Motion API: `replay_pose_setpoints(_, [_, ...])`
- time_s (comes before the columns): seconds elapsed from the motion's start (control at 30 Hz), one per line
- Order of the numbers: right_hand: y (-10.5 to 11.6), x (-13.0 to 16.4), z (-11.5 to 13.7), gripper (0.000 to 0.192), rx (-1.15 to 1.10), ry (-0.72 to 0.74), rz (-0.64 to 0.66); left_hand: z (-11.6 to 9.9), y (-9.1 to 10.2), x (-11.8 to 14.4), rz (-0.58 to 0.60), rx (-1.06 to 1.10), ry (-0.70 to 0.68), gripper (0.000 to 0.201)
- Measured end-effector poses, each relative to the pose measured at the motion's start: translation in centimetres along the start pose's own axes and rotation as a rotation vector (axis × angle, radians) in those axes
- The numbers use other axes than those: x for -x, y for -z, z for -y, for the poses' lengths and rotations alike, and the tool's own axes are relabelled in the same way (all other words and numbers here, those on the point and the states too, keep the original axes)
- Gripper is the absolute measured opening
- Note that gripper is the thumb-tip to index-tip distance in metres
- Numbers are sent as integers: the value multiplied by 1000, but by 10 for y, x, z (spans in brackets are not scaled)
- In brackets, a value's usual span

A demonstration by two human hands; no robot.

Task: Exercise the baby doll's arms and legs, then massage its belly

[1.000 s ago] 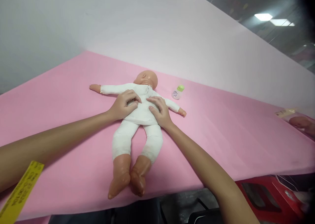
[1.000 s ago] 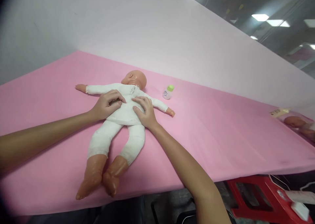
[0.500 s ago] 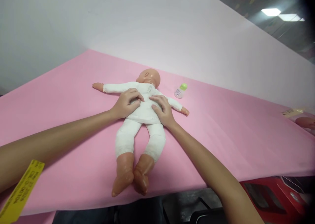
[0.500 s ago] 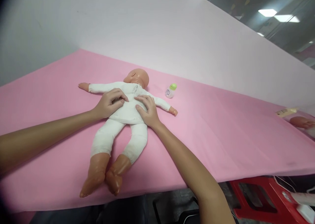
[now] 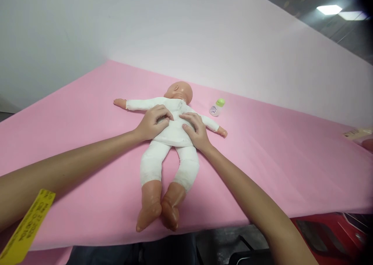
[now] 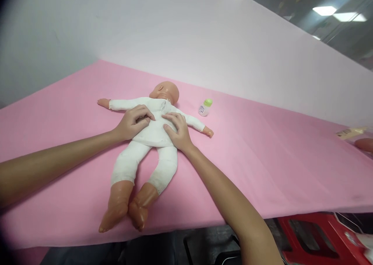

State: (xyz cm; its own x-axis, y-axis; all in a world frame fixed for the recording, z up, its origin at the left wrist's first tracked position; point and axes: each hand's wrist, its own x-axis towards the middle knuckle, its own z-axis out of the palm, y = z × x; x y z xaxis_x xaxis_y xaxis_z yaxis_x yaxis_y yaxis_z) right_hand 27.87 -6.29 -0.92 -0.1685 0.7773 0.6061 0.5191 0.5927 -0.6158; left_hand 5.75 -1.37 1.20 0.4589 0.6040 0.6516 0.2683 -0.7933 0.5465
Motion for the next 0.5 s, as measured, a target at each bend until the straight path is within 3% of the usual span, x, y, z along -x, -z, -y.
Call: replay_pose_setpoints(0.5, [-3, 6, 0, 31, 40, 29, -10, 9, -4, 9, -13, 48, -37, 19])
